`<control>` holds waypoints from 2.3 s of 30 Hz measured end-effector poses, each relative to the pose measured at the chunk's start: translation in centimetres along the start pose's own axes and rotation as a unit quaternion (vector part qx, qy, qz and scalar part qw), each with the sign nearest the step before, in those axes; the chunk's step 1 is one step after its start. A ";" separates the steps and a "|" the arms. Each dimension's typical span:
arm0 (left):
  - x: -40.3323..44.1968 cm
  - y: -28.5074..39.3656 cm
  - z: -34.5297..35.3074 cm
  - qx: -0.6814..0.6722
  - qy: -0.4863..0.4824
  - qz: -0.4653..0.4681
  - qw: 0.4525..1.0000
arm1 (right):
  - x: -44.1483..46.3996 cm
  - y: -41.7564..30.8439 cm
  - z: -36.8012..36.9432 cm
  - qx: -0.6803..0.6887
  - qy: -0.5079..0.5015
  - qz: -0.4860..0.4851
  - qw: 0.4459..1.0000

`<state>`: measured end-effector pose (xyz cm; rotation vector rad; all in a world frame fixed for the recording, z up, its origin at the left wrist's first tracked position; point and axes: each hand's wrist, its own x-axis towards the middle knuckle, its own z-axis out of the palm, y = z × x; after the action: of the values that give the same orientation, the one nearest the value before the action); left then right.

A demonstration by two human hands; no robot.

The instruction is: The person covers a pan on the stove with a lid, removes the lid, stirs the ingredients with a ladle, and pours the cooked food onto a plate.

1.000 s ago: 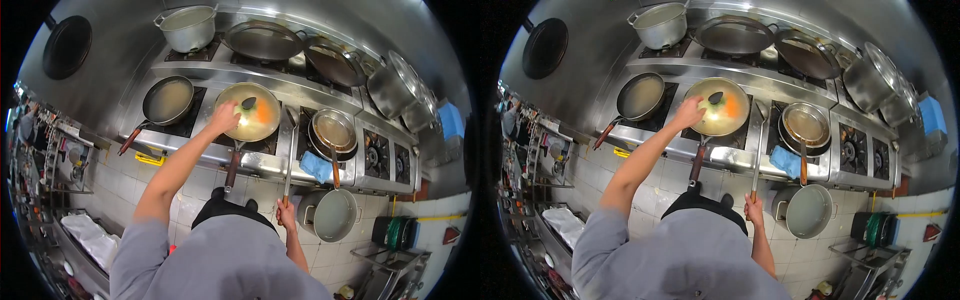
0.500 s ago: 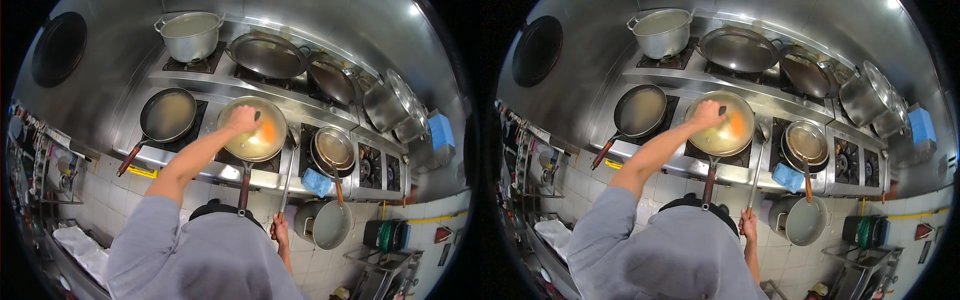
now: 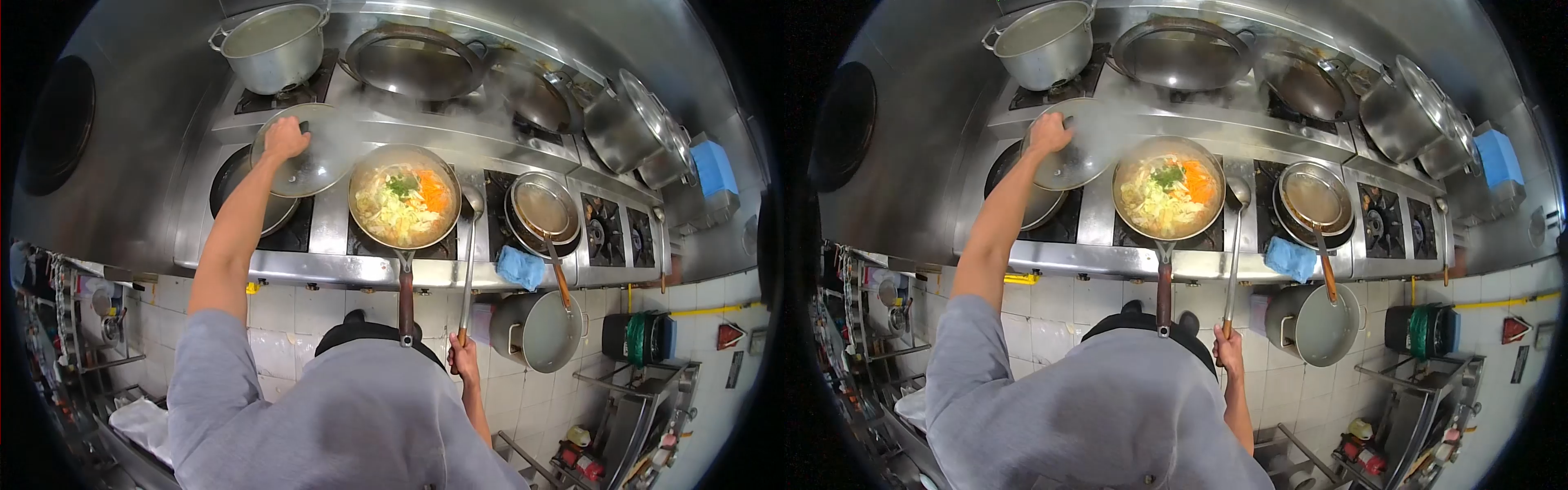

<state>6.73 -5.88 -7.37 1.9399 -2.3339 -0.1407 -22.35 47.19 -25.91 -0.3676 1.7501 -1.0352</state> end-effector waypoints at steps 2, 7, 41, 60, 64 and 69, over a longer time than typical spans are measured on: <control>0.0 -0.6 0.3 0.012 0.016 0.000 1.000 | 0.1 0.2 -0.2 -0.010 0.003 -0.006 1.000; 1.1 -1.4 1.3 0.012 -0.006 -0.021 1.000 | -0.8 -0.8 -0.7 -0.001 0.013 -0.008 1.000; -35.6 20.0 11.2 -0.697 -0.236 -0.228 0.637 | -1.2 -6.5 -11.3 -0.040 -0.084 -0.069 0.993; -36.5 20.2 11.4 -0.691 -0.214 -0.234 0.650 | -1.1 -6.0 -10.9 0.000 -0.110 -0.079 0.991; -36.3 19.6 10.8 -0.680 -0.203 -0.247 0.660 | -1.2 -7.6 -10.1 -0.025 -0.097 -0.080 0.992; -38.0 18.8 8.5 -0.626 -0.259 -0.246 0.693 | -1.2 -8.0 -8.9 -0.058 -0.090 -0.091 0.990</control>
<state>-5.89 34.98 -13.98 1.6186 -0.9906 -1.9032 -31.34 47.53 -17.99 -0.6838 1.6404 -0.9976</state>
